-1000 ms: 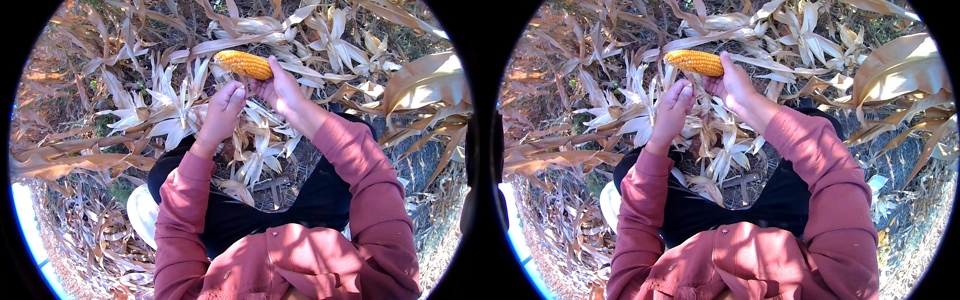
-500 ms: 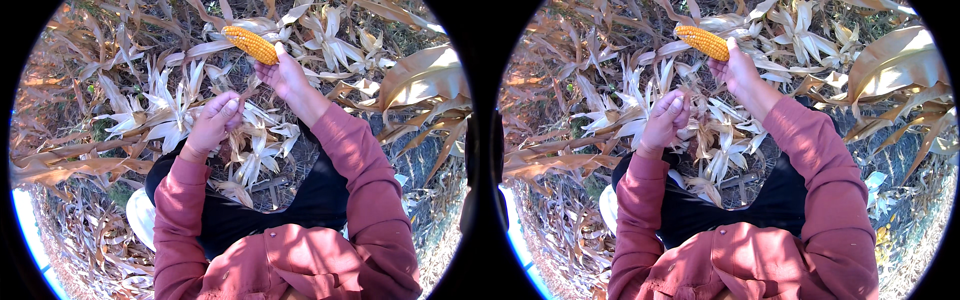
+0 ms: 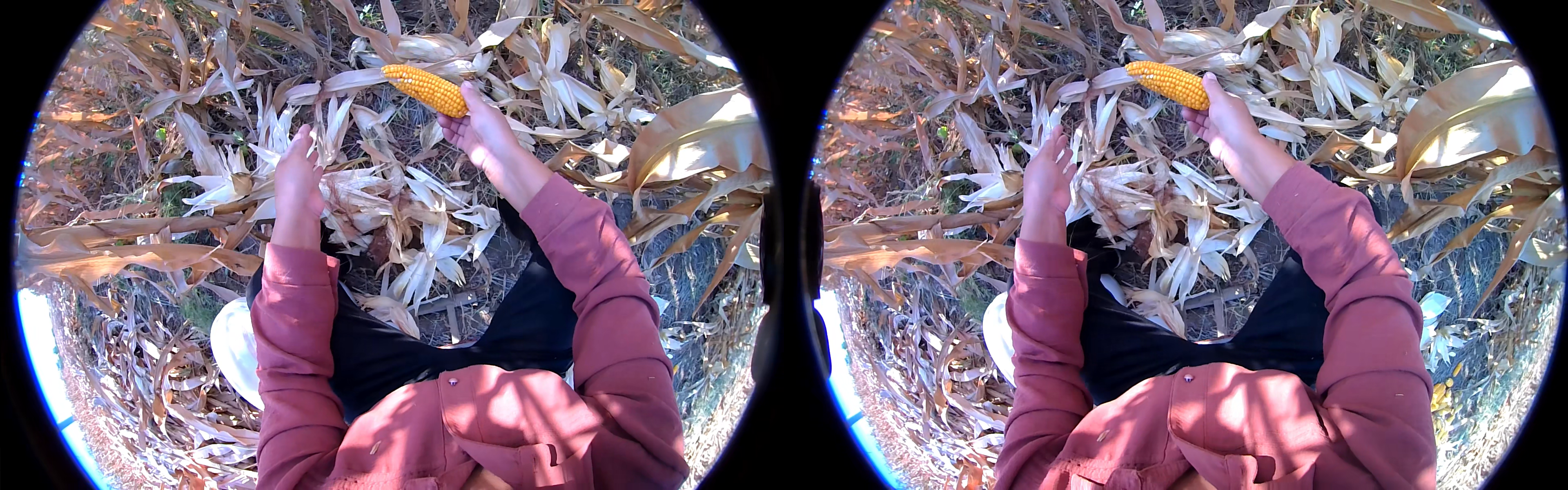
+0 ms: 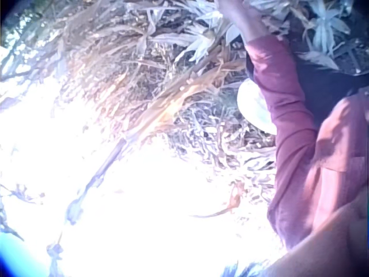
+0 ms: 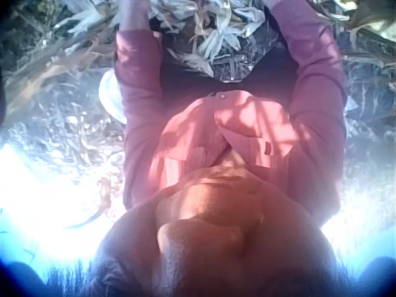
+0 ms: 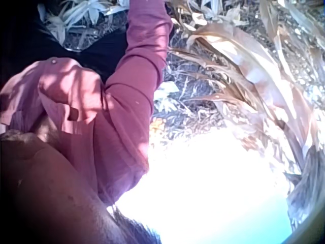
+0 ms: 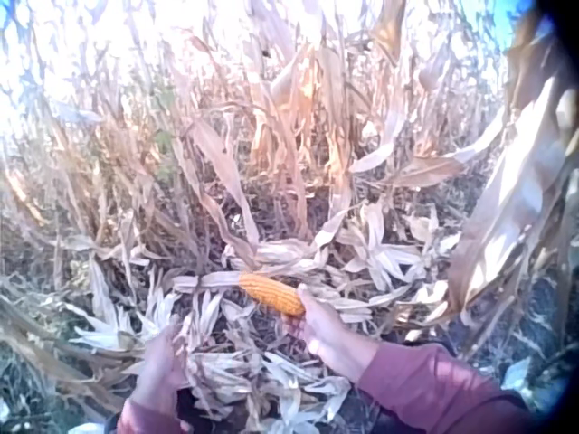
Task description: The person sits on the ground in a cornfield and husks corn cobs by hand, removing dried husks and silk. They place the cleaned cobs into a white bucket beside them.
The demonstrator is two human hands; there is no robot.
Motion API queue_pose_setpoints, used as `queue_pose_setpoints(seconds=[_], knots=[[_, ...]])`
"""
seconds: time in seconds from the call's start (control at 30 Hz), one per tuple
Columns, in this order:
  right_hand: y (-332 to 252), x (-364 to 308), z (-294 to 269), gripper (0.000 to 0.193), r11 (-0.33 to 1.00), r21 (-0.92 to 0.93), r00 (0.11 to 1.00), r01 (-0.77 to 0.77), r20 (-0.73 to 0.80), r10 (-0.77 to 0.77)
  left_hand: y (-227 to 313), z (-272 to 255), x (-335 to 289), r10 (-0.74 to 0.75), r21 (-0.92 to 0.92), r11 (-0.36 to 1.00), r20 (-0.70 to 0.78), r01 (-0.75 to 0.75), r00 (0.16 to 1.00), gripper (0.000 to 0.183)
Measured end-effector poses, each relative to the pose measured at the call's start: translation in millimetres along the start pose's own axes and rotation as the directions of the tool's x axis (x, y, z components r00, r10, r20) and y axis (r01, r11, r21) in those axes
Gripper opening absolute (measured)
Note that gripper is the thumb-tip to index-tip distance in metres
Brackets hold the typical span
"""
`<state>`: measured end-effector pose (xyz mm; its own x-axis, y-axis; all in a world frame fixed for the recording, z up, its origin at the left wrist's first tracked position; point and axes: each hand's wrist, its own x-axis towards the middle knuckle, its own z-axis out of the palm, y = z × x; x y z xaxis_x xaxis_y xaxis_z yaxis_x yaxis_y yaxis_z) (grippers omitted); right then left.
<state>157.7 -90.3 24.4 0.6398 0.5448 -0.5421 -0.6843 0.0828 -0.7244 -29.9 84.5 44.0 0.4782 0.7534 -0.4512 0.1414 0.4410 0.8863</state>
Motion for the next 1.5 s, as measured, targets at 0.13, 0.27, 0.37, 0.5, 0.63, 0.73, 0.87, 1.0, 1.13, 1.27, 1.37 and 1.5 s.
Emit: queue_pose_setpoints(seconds=[0.13,0.27,0.37,0.5,0.63,0.73,0.87,1.0,1.13,1.27,1.37,1.5], knots=[[0,-1,-2,0.039,1.0,-0.014,1.0,0.013,-0.001,-0.013,12,-5,0,0.085,0.067,0.994,-0.035,-0.082,0.996,0.044],[2,-2,3,0.039,0.999,-0.05,1.0,0.022,-0.011,-0.022,19,-16,3,0.316,0.147,0.941,-0.063,-0.305,0.947,0.037],[1,-8,6,0.04,0.987,-0.141,0.997,0.074,-0.007,-0.076,20,-16,5,0.638,0.277,0.744,-0.025,-0.608,0.77,0.029],[-7,-19,0,0.04,0.891,-0.352,0.957,0.288,0.097,-0.272,25,-3,5,0.547,0.259,0.779,0.165,-0.571,0.821,0.033],[0,-38,-21,0.042,0.65,-0.545,0.845,0.53,0.279,-0.456,12,-2,16,0.423,0.392,0.749,0.336,-0.534,0.841,0.034],[-1,-97,-38,0.046,0.578,-0.576,0.813,0.578,0.346,-0.469,1,-3,21,0.389,0.458,0.705,0.388,-0.541,0.835,0.034],[-14,-193,-106,0.041,0.796,-0.341,0.866,0.5,0.174,-0.469,-17,2,29,0.402,0.456,0.638,0.489,-0.62,0.774,0.035],[-35,-304,-203,0.038,0.805,-0.422,0.781,0.417,-0.287,-0.555,-31,-6,37,0.381,0.491,0.626,0.486,-0.606,0.787,0.035],[-31,-414,-333,0.034,0.808,-0.482,0.329,0.338,-0.744,-0.581,-31,-14,24,0.336,0.604,0.517,0.508,-0.606,0.793,0.033],[15,-600,-557,0.028,0.616,-0.652,-0.358,0.442,-0.758,-0.545,-32,7,3,0.413,0.544,0.465,0.564,-0.698,0.715,0.034],[36,-600,-586,0.034,0.664,-0.442,-0.412,0.603,-0.885,-0.215,-16,0,-12,0.433,0.589,0.432,0.529,-0.683,0.73,0.033],[12,-478,-547,0.014,0.661,-0.194,0.036,0.725,-0.948,-0.317,-12,2,-26,0.424,0.533,0.515,0.522,-0.671,0.74,0.031]])
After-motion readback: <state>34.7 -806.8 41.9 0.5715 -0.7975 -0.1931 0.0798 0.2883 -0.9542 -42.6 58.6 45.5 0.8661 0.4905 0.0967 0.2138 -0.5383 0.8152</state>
